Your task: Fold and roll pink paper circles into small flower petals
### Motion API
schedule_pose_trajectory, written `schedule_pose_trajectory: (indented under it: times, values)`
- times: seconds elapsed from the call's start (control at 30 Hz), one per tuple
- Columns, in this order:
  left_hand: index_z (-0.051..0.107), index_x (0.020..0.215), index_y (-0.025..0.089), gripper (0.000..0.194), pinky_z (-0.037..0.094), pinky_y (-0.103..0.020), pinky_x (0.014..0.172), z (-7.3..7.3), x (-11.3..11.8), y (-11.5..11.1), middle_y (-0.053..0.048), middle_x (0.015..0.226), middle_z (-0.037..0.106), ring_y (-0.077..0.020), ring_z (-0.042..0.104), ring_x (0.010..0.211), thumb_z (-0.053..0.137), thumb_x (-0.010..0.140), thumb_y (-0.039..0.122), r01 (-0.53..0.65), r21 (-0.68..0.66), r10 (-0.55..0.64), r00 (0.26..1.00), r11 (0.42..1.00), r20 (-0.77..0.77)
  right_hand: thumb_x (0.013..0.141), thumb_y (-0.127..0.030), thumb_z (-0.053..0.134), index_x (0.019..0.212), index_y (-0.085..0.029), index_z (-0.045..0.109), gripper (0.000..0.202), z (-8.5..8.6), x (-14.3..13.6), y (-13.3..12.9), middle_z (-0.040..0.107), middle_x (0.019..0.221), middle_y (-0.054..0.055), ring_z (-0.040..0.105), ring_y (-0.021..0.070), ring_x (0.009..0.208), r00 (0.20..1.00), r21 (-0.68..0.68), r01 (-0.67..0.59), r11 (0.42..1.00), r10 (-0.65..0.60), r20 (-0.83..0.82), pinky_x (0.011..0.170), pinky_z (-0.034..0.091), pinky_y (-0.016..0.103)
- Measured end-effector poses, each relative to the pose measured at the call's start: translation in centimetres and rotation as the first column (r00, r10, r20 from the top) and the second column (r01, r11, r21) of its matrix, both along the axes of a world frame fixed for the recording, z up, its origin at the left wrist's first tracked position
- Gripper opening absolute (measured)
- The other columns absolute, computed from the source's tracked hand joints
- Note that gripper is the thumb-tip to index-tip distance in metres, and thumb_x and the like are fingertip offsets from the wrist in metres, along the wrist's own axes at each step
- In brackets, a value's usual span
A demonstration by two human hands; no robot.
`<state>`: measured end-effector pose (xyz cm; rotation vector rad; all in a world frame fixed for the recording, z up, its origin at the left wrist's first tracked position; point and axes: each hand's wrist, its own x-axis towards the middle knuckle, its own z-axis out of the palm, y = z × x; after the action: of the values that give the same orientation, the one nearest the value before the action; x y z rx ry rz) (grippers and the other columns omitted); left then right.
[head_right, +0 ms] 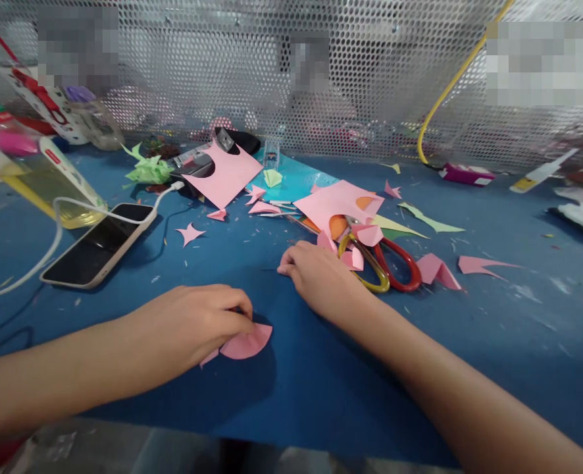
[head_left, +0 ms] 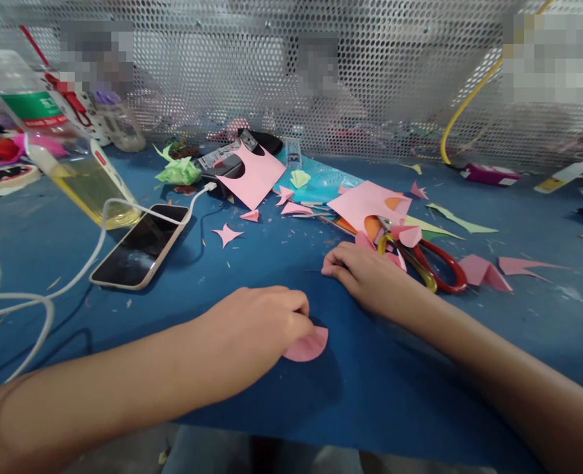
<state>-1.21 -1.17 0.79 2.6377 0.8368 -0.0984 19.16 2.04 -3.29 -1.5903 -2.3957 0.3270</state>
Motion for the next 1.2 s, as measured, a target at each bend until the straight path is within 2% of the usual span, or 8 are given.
schedule_pose_trajectory:
  times: [0.17,0.33,0.43,0.53,0.7,0.9,1.0,1.2]
  values:
    - [0.064,0.087,0.02,0.015,0.038,-0.024,0.062,-0.5,0.0,0.4,0.0,0.089,0.059,-0.014,0.056,0.076,0.051,0.08,0.022,-0.215,-0.181,0.233,0.969,0.96,0.086,0.084,-0.009,0.038,0.08,-0.014,0.055,0.019,-0.1,-0.4,-0.6,0.058,0.078,0.007,0.053,0.0186,0.075,0.993,0.09,-0.044,0.995,0.033,0.118,0.068,0.036,0.031]
    - [0.061,0.087,0.021,0.017,0.036,-0.024,0.057,-0.7,-0.1,0.3,0.001,0.083,0.058,-0.013,0.052,0.069,0.057,0.071,0.025,-0.323,-0.208,0.353,0.926,0.923,0.131,0.084,-0.01,0.04,0.078,-0.017,0.051,0.014,2.0,-0.3,-3.2,0.055,0.077,0.003,0.05,0.0164,0.072,0.998,0.098,-0.053,0.994,0.05,0.029,0.065,0.033,0.029]
    - [0.062,0.083,0.021,0.013,0.035,-0.023,0.056,-0.7,0.0,0.3,0.001,0.08,0.057,-0.0124,0.052,0.067,0.057,0.071,0.024,-0.32,-0.216,0.354,0.924,0.922,0.142,0.085,-0.011,0.041,0.077,-0.019,0.052,0.016,2.5,-0.3,-5.1,0.054,0.073,0.001,0.048,0.0153,0.067,0.982,0.038,-0.185,0.982,0.184,0.032,0.063,0.031,0.029]
    - [0.063,0.074,0.02,0.008,0.034,-0.023,0.056,-0.7,0.2,0.3,0.001,0.077,0.056,-0.0118,0.051,0.065,0.057,0.072,0.026,-0.332,-0.224,0.362,0.926,0.916,0.109,0.085,-0.009,0.037,0.072,-0.019,0.053,0.023,2.0,-0.3,-6.1,0.053,0.069,0.001,0.044,0.0147,0.06,0.96,0.02,-0.257,0.966,0.252,0.122,0.06,0.028,0.029]
    - [0.062,0.074,0.021,0.012,0.031,-0.023,0.051,-1.1,0.1,0.1,0.001,0.074,0.055,-0.0106,0.049,0.062,0.055,0.075,0.031,-0.326,-0.208,0.358,0.923,0.922,0.141,0.085,-0.009,0.035,0.071,-0.019,0.055,0.026,1.0,-0.3,-5.9,0.052,0.069,0.002,0.041,0.0147,0.06,0.943,0.041,-0.293,0.955,0.281,0.178,0.062,0.027,0.03]
    - [0.065,0.074,0.021,0.016,0.032,-0.023,0.052,-1.0,0.1,0.2,0.001,0.073,0.058,-0.0106,0.051,0.061,0.055,0.077,0.033,-0.332,-0.241,0.368,0.921,0.912,0.126,0.085,-0.008,0.036,0.075,-0.019,0.056,0.025,1.0,-0.4,-5.8,0.051,0.073,0.002,0.04,0.0153,0.064,0.944,0.043,-0.289,0.956,0.277,0.179,0.066,0.025,0.032]
    - [0.067,0.073,0.022,0.021,0.034,-0.023,0.057,-0.7,0.2,0.6,0.001,0.074,0.061,-0.0111,0.053,0.065,0.048,0.082,0.027,-0.315,-0.266,0.355,0.928,0.911,0.115,0.084,-0.008,0.037,0.076,-0.019,0.055,0.023,1.1,-0.5,-5.9,0.051,0.075,0.002,0.04,0.0156,0.065,0.943,0.024,-0.286,0.958,0.277,0.186,0.066,0.024,0.033]
    - [0.065,0.078,0.023,0.01,0.031,-0.023,0.052,-1.1,0.5,0.9,0.003,0.077,0.062,-0.0112,0.053,0.064,0.056,0.076,0.026,-0.324,-0.243,0.362,0.923,0.914,0.133,0.084,-0.008,0.036,0.07,-0.018,0.055,0.025,1.1,-0.6,-5.9,0.052,0.07,0.002,0.041,0.014,0.06,0.942,0.029,-0.309,0.951,0.302,0.148,0.063,0.025,0.031]
